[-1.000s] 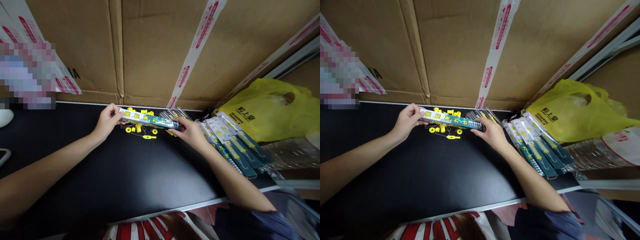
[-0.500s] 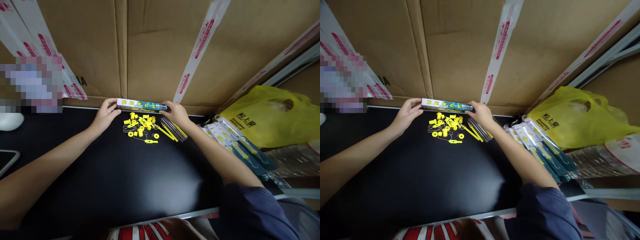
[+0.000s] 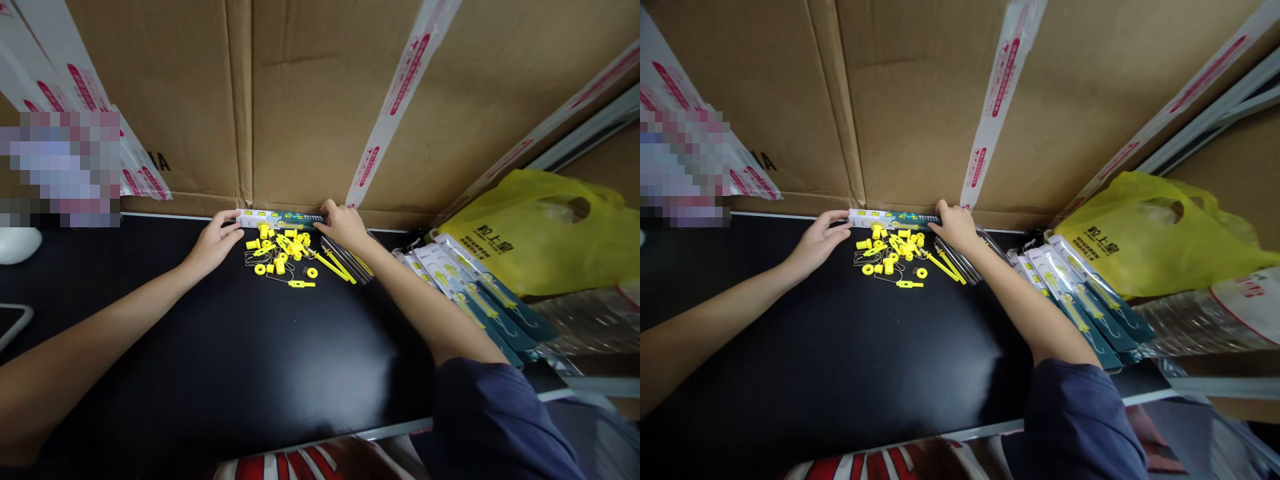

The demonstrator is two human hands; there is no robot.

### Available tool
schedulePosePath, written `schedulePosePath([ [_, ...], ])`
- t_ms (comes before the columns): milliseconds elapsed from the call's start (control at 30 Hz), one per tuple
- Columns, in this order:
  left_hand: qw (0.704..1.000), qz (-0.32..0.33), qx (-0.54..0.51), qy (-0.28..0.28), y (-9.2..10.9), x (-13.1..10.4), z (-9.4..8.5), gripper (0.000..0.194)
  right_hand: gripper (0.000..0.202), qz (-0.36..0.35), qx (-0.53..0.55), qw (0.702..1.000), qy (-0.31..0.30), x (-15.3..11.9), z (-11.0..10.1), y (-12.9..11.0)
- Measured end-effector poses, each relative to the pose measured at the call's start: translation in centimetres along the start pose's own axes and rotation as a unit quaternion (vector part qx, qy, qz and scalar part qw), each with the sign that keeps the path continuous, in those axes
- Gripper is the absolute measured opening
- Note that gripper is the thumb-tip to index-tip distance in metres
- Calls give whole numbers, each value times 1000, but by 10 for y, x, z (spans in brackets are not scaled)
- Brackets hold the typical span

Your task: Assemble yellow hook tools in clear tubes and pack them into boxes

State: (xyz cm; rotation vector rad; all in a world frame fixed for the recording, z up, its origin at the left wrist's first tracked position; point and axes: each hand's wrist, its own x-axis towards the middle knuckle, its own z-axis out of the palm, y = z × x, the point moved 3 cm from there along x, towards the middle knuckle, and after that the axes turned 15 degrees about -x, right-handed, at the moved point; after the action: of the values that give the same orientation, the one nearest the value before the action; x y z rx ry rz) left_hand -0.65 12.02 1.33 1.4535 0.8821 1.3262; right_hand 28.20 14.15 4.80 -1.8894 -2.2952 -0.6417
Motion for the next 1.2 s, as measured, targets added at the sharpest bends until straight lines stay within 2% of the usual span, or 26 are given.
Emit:
schedulePosePath([
  [133,999,34,23,-2,15,-7,8,29,29,20,1,999,48,-19,-25,5],
  [200,992,108,53,-28,33,-18,20,26,25,31,4,997,72,-37,-37,9],
  [267,970,189,121,-91,52,-34,36,21,18,35,1,997,72,-57,-44,13],
  [333,921,264,201,-205,65,-55,57,19,14,29,1,998,54,-77,-45,13],
  [400,826,370,269,-330,70,-78,74,18,13,13,9,999,43,-93,-41,11],
  [467,734,454,325,-386,66,-97,83,17,14,-9,14,999,41,-105,-36,6],
  [500,709,474,337,-400,62,-102,85,18,15,-20,13,999,43,-110,-33,2],
  [533,705,474,343,-401,57,-105,86,18,16,-27,4,998,47,-113,-31,-2],
  [700,740,444,328,-383,40,-100,81,18,19,-75,-79,992,70,-121,-22,-18],
  [767,749,437,324,-377,38,-98,80,18,21,-83,-93,990,68,-122,-19,-20],
  [967,753,438,322,-371,39,-98,81,17,22,-72,-80,991,85,-121,-16,-17],
  [1100,755,459,323,-340,42,-98,79,13,21,-51,-38,985,159,-122,-28,-13],
  [1200,747,493,325,-304,47,-101,78,16,18,-73,24,972,224,-130,-42,-20],
])
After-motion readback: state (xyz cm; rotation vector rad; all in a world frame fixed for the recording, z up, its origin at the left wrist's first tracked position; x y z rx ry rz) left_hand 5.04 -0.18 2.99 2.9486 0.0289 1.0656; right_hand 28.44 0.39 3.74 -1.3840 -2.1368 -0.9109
